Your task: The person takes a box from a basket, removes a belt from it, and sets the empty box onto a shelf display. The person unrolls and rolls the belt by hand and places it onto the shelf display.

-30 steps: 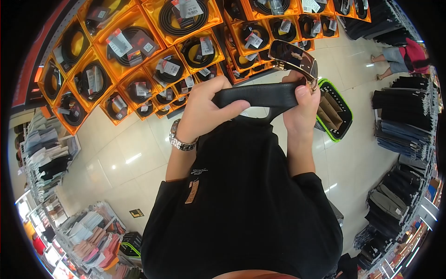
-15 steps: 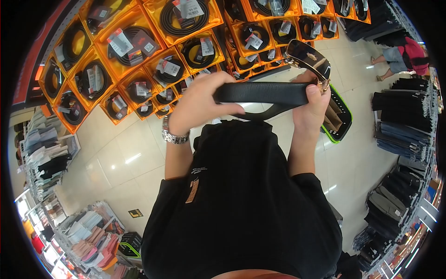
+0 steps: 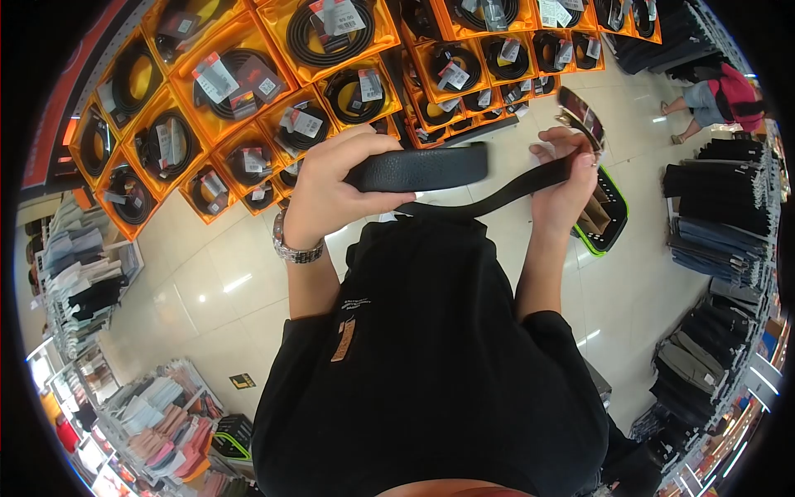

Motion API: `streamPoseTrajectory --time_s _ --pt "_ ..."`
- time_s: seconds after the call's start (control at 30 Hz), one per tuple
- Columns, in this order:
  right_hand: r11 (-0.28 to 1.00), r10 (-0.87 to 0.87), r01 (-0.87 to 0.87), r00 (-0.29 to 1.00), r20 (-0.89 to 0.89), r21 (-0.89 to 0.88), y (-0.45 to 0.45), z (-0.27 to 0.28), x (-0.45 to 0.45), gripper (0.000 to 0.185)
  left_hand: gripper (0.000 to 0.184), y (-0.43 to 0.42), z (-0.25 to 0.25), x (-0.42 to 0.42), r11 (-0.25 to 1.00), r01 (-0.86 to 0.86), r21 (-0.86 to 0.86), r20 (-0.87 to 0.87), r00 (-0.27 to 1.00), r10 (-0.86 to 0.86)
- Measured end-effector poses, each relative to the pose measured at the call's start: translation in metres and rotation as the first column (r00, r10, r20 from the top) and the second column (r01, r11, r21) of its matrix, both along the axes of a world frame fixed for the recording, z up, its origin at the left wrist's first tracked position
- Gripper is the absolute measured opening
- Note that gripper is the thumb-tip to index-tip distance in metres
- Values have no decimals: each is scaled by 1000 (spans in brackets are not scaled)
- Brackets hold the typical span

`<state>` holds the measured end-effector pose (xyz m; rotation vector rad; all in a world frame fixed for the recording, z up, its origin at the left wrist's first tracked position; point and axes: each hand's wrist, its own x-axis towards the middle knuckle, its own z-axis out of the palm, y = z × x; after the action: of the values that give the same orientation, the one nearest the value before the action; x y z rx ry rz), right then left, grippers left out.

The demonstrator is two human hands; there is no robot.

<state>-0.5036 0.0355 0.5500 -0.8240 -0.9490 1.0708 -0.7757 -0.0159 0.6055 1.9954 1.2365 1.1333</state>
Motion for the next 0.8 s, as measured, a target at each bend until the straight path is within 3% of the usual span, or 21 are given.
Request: streamPoseTrajectory --time_s 0.13,0.23,0.33,0.4,0.5,0.53,0.63,0.67,0.73,0.8 --pt "999 24 -23 999 -28 30 -12 5 4 47 41 1 2 7 1000 29 -3 -51 998 -30" --pt "973 191 -201 977 92 114 -23 16 -14 59 39 3 1 22 999 50 -17 -47 998 -50" --pt "977 196 -205 971 138 52 -26 26 -46 65 39 4 1 39 994 110 1 -52 993 -109" --pt "927 370 -372 927 60 44 -25 5 -45 49 41 2 -1 48 996 89 14 -41 995 -88" --pt "941 333 -336 940 -67 -38 -30 -5 -50 47 45 4 -5 43 993 102 68 -44 994 -99" --pt "952 302 -304 951 -69 -30 -31 -1 -52 47 47 6 -9 39 990 137 18 16 990 -137" --pt "954 295 -291 953 -62 72 -22 6 -45 53 47 6 -14 14 970 168 -174 -27 984 -175" --pt "952 273 -274 962 24 135 -17 12 -44 59 44 3 -16 2 952 165 -258 20 986 -166" --pt "948 283 -278 959 -15 156 -14 15 -40 54 37 -4 -18 -12 948 173 -267 204 972 -120" --pt "948 290 -290 957 21 130 -14 17 -36 52 34 -11 -14 -12 958 121 -260 176 981 -76"
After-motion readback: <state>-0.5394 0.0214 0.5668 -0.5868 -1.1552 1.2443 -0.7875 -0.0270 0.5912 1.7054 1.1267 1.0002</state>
